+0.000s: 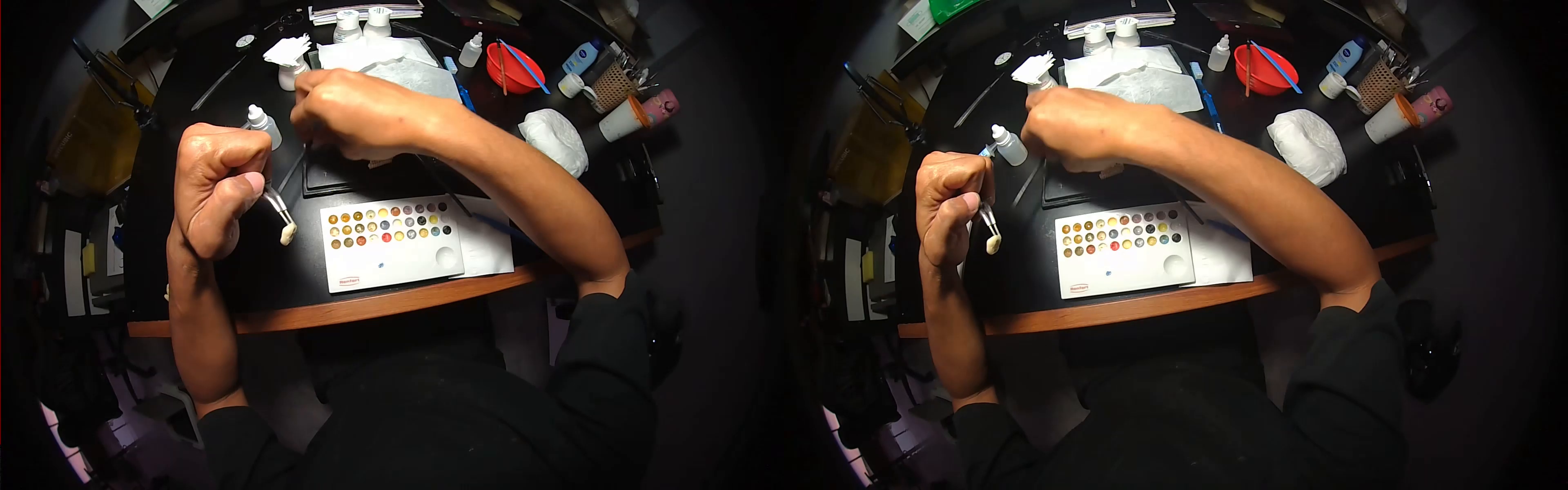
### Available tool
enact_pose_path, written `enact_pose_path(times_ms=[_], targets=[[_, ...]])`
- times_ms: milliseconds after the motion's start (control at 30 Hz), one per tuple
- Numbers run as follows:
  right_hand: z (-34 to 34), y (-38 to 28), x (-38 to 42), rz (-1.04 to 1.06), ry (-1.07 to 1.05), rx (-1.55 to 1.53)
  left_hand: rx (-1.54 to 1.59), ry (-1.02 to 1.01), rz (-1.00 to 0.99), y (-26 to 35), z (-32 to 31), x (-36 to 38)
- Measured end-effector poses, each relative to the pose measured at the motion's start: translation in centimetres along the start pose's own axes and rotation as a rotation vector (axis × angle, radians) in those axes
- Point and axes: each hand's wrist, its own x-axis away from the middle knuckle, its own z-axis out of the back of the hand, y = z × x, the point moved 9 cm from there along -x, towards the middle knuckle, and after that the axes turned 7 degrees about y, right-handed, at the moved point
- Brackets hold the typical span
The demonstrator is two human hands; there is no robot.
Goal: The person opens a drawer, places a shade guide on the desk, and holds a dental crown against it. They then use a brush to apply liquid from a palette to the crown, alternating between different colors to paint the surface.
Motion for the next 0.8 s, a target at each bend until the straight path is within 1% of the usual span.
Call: enact_pose_path(times_ms=[33,67,100,133,167,233,267,300,333,367,400,433,467,500,533,567,633,800], targets=[[1.2,0.3,0.3,0.001,0.067,-0.046,0.023,0.017,0.004,0.1,0.1,0.0],[2.4,1.0,0.7,0.070,0.173,-0.014,0.049,0.028,0.025,0.1,0.2,0.1],[4.2,1.0,1.5,0.030,0.229,-0.040,0.051,0.027,0.046,0.1,0.4,0.1],[6.2,0.8,2.6,0.061,0.313,0.045,0.055,0.027,0.066,0.0,0.5,0.1],[7.4,1.8,3.7,0.033,0.415,-0.015,0.059,0.027,0.087,-0.2,0.5,0.1],[11.1,0.9,7.4,-0.030,0.613,0.060,0.041,0.015,0.083,-0.2,0.2,0.2],[11.8,1.7,9.4,-0.143,0.660,0.017,0.054,0.021,0.068,0.0,0.0,0.2],[12.0,2.0,11.5,-0.247,0.752,-0.217,0.065,0.020,0.054,0.3,-0.1,0.1],[12.1,1.6,13.4,-0.272,0.846,-0.434,0.059,0.008,0.068,0.4,-0.4,0.1],[11.9,1.0,15.6,-0.280,0.967,-0.554,0.032,-0.010,0.064,0.3,-0.6,0.0],[11.3,0.8,17.9,-0.367,0.949,-0.510,0.006,-0.027,0.060,0.2,-0.9,0.0],[10.6,0.0,19.5,-0.373,0.936,-0.491,-0.017,-0.044,0.059,-0.1,-1.2,0.0],[9.5,-0.8,21.0,-0.369,0.999,-0.551,-0.067,-0.090,0.092,-0.5,-1.6,0.2],[8.2,-1.3,22.5,-0.417,1.038,-0.600,-0.113,-0.110,0.062,-0.4,-2.1,0.1],[6.8,-1.5,24.2,-0.463,1.103,-0.585,-0.157,-0.137,0.034,-0.4,-2.8,0.1],[5.6,-2.3,24.7,-0.491,1.103,-0.577,-0.200,-0.166,0.004,-0.3,-3.5,0.0],[3.5,-3.1,25.3,-0.508,1.115,-0.615,-0.253,-0.222,0.017,-0.6,-4.5,0.3],[3.0,-3.4,25.1,-0.509,1.029,-0.387,-0.299,-0.271,-0.004,-0.6,-5.8,0.5]])
